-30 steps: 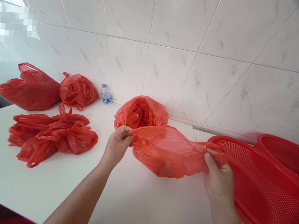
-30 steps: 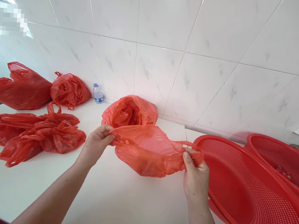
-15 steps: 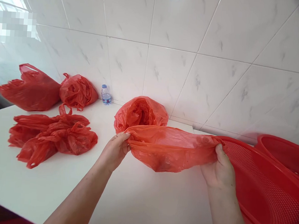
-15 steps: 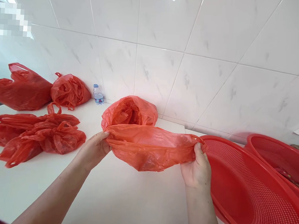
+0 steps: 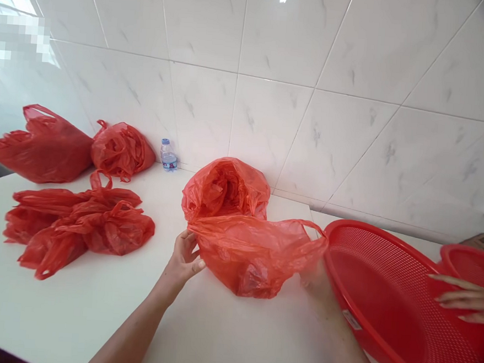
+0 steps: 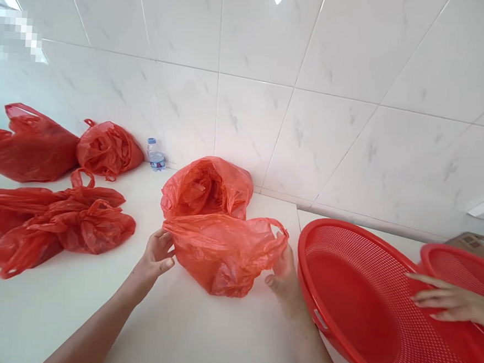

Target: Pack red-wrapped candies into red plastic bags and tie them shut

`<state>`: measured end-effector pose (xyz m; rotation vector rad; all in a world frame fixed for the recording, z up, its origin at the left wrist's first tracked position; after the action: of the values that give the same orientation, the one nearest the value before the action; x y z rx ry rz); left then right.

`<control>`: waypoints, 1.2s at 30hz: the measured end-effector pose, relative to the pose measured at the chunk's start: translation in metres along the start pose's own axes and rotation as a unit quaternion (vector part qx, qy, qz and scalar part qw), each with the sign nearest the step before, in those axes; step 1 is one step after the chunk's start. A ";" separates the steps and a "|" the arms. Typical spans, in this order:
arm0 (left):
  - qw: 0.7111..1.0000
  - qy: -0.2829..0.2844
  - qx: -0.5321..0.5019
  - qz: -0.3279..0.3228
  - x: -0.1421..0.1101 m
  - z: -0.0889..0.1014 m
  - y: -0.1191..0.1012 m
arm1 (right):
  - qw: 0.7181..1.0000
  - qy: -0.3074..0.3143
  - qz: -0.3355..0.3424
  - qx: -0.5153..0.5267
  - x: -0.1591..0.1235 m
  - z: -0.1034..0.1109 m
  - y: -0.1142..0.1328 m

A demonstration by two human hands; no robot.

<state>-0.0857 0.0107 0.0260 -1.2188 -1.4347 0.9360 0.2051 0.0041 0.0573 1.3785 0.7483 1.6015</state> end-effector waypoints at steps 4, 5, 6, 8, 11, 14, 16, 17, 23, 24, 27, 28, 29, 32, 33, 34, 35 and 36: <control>0.999 -0.003 -0.007 0.038 -0.002 0.004 0.017 | 0.967 0.111 -0.129 0.188 -0.013 -0.015 -0.006; 0.998 0.015 -0.006 0.061 -0.002 0.003 0.018 | 0.961 0.119 -0.147 0.202 -0.013 -0.020 -0.007; 0.996 0.032 -0.011 0.087 -0.001 0.002 0.018 | 0.957 0.121 -0.161 0.209 -0.012 -0.024 -0.007; 0.988 0.061 -0.045 0.138 0.001 -0.003 0.016 | 0.955 0.109 -0.184 0.207 -0.008 -0.031 -0.007; 0.970 0.099 -0.124 0.184 0.006 -0.012 0.012 | 0.953 0.075 -0.215 0.197 -0.002 -0.037 -0.008; 0.953 0.133 -0.188 0.194 0.012 -0.021 0.011 | 0.923 0.051 -0.262 0.278 -0.002 -0.033 -0.009; 0.943 0.144 -0.223 0.201 0.017 -0.028 0.011 | 0.884 0.041 -0.285 0.369 -0.004 -0.029 -0.013; 0.939 0.143 -0.237 0.202 0.020 -0.032 0.013 | 0.865 0.037 -0.293 0.405 -0.006 -0.026 -0.017; 0.939 0.033 -0.296 0.169 0.041 -0.057 0.038 | 0.819 -0.047 -0.351 0.451 -0.007 -0.022 -0.052; 0.934 0.020 -0.309 0.177 0.043 -0.061 0.043 | 0.813 -0.062 -0.364 0.451 -0.007 -0.022 -0.058; 0.906 0.001 -0.357 0.227 0.046 -0.073 0.057 | 0.800 -0.078 -0.383 0.455 -0.006 -0.025 -0.067; 0.894 0.001 -0.374 0.245 0.046 -0.077 0.059 | 0.801 -0.075 -0.381 0.455 -0.006 -0.026 -0.068; 0.883 0.001 -0.389 0.264 0.047 -0.081 0.061 | 0.805 -0.070 -0.377 0.453 -0.005 -0.027 -0.068; 0.860 0.001 -0.407 0.308 0.049 -0.089 0.066 | 0.812 -0.067 -0.361 0.453 0.000 -0.031 -0.069; 0.857 0.005 -0.406 0.317 0.051 -0.090 0.067 | 0.807 -0.075 -0.358 0.463 0.002 -0.032 -0.071; 0.856 0.012 -0.404 0.322 0.052 -0.090 0.068 | 0.797 -0.088 -0.359 0.477 0.004 -0.033 -0.072; 0.856 0.018 -0.403 0.323 0.054 -0.089 0.070 | 0.783 -0.105 -0.363 0.494 0.006 -0.034 -0.074; 0.857 0.023 -0.402 0.321 0.055 -0.088 0.070 | 0.768 -0.122 -0.369 0.509 0.007 -0.035 -0.075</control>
<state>0.0148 0.0746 -0.0121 -2.4365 -1.4384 0.7066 0.1875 0.0473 -0.0120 1.6101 1.8589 0.2967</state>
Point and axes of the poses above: each hand's wrist, its own x-axis towards the middle knuckle, its own z-axis out of the back of the hand, y = z × x, the point moved 1 cm from there along x, towards the middle knuckle, and after that the axes turned 5 degrees about x, right-handed, at the moved point
